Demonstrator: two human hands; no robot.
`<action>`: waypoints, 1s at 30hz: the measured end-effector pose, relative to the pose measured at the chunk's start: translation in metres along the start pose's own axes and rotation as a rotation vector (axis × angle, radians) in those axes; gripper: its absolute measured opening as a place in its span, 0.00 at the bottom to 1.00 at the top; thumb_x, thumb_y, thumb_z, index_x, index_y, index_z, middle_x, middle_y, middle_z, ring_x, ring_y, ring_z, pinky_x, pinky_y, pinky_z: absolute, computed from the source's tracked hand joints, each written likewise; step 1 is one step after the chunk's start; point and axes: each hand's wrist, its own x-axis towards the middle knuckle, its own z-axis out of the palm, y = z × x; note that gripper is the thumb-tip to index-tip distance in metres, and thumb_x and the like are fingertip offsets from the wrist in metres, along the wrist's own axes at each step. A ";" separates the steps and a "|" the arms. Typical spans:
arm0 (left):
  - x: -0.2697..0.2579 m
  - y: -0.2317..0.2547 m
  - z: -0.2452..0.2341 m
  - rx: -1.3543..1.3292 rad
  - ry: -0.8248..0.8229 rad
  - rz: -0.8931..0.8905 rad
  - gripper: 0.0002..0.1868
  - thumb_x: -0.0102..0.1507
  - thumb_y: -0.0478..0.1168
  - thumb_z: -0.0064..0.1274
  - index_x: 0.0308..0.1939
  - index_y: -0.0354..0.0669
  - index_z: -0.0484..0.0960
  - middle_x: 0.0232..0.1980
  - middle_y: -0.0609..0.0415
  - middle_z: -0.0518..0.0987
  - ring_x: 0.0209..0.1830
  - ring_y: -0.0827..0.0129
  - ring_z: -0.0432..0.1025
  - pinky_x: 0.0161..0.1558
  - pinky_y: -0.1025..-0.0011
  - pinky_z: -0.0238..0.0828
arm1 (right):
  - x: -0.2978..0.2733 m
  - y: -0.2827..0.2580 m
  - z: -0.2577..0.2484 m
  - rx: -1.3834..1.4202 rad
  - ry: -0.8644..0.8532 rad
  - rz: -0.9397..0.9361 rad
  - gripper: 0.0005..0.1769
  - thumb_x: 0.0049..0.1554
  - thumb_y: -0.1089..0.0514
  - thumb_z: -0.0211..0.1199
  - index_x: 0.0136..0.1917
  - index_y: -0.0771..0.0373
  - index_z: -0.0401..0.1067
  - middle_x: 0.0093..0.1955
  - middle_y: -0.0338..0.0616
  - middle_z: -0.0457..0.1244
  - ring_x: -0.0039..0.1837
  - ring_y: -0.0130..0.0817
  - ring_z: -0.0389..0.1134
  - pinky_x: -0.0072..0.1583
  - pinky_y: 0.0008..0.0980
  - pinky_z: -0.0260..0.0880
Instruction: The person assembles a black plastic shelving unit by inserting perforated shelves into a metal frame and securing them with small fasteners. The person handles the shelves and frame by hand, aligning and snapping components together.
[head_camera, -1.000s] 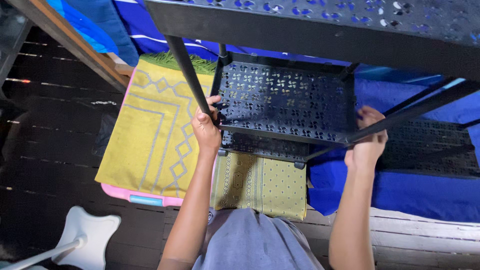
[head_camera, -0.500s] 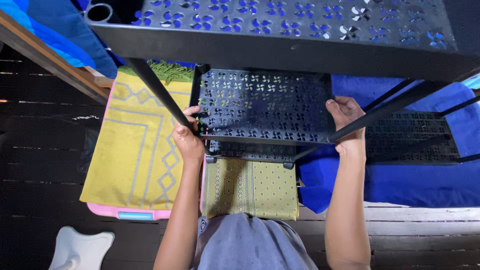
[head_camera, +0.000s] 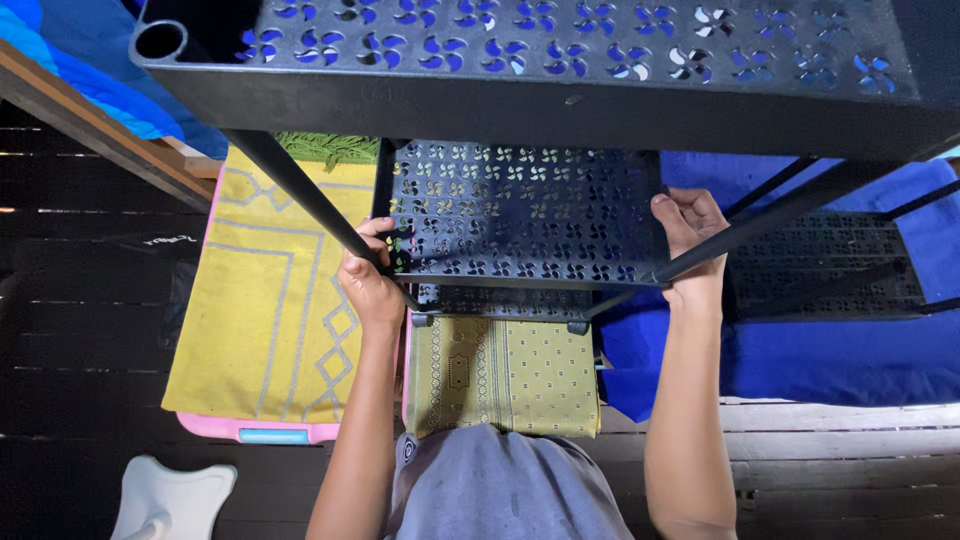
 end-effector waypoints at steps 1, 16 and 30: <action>0.000 0.001 0.000 0.019 -0.004 0.036 0.45 0.69 0.77 0.23 0.30 0.33 0.66 0.49 0.44 0.81 0.48 0.60 0.67 0.51 0.63 0.62 | -0.001 -0.001 0.001 -0.002 0.002 -0.012 0.06 0.59 0.66 0.68 0.50 0.65 0.74 0.44 0.36 0.68 0.46 0.19 0.67 0.56 0.21 0.67; 0.001 0.008 0.001 0.057 -0.010 0.088 0.45 0.71 0.75 0.21 0.29 0.34 0.65 0.46 0.44 0.79 0.53 0.58 0.69 0.64 0.59 0.62 | -0.008 -0.008 0.007 0.042 0.001 -0.032 0.11 0.59 0.70 0.67 0.55 0.65 0.74 0.42 0.35 0.67 0.45 0.19 0.67 0.56 0.21 0.68; 0.002 0.007 0.004 0.020 0.007 0.044 0.45 0.69 0.77 0.23 0.29 0.35 0.65 0.48 0.45 0.80 0.35 0.70 0.61 0.45 0.70 0.60 | -0.008 0.005 0.003 0.130 0.001 -0.113 0.16 0.58 0.72 0.67 0.60 0.67 0.75 0.51 0.41 0.69 0.51 0.22 0.69 0.58 0.23 0.71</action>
